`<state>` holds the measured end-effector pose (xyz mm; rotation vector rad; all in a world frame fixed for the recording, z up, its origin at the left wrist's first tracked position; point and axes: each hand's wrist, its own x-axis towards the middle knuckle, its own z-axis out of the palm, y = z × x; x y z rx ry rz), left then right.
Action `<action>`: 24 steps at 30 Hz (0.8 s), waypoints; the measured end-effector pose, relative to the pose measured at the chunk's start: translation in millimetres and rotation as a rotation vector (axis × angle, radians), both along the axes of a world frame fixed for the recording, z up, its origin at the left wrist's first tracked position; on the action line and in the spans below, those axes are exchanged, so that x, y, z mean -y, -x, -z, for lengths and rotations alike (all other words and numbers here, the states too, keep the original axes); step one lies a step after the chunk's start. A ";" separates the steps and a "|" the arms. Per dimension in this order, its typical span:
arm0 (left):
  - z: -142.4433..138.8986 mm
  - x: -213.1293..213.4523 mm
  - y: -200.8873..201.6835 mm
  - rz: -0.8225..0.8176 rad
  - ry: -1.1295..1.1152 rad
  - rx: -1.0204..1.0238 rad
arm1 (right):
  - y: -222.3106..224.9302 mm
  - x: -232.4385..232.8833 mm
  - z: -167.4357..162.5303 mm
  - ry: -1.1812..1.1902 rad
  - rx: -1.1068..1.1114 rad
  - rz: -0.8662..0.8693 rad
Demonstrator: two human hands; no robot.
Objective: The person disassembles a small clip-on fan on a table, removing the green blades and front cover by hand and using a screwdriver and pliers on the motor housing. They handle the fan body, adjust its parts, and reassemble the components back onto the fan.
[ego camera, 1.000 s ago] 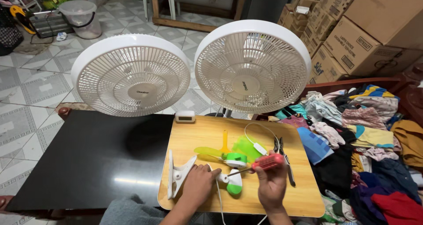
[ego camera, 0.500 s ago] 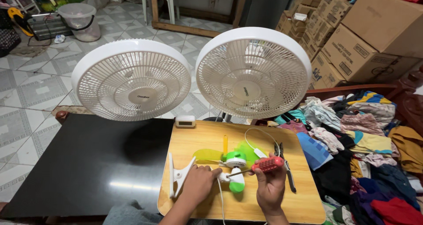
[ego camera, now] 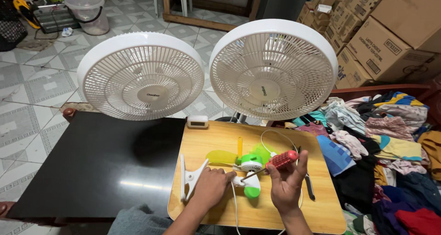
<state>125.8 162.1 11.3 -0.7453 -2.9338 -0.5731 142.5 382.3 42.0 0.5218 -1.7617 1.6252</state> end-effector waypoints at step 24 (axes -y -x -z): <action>3.9 1.3 3.6 0.001 -0.036 0.000 | -1.0 -0.9 -7.5 -0.004 -0.018 0.008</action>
